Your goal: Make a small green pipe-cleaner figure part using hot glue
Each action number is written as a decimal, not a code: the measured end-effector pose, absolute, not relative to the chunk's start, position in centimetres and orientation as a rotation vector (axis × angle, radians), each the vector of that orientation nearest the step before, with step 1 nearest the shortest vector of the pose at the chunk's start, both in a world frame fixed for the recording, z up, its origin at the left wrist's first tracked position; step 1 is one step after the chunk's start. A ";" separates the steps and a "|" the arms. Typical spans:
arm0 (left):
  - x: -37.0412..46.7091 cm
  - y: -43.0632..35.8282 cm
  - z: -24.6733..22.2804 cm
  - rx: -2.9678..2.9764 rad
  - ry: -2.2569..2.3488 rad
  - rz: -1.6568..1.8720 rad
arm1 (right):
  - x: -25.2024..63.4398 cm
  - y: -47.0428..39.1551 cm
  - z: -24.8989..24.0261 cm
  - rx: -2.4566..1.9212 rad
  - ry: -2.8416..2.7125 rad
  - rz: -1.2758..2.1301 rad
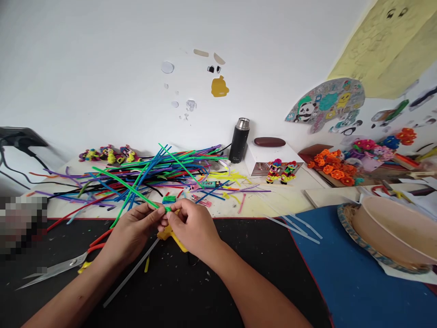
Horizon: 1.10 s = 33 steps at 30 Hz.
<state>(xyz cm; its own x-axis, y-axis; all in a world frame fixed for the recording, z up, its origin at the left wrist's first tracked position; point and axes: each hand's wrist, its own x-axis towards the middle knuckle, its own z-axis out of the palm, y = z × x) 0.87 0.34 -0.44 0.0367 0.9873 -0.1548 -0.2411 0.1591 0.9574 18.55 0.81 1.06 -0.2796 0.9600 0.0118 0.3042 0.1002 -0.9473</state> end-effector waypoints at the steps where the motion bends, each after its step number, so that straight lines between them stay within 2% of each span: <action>1: 1.0 0.3 -0.4 0.906 1.082 1.187 | 18.5 0.8 1.1 -1.251 -1.677 1.208; 9: 0.6 0.2 -0.2 0.955 1.099 1.168 | 18.9 0.8 1.6 -1.265 -1.689 1.166; 17: -0.6 0.3 0.0 1.348 1.286 1.128 | 18.9 0.8 1.4 -1.267 -1.803 1.067; 24: -0.8 0.0 1.5 1.687 1.360 0.978 | 18.7 0.6 1.0 -1.335 -2.064 0.841; 33: -1.4 0.6 1.4 1.428 1.342 0.918 | 18.8 0.8 0.8 -1.253 -1.837 1.051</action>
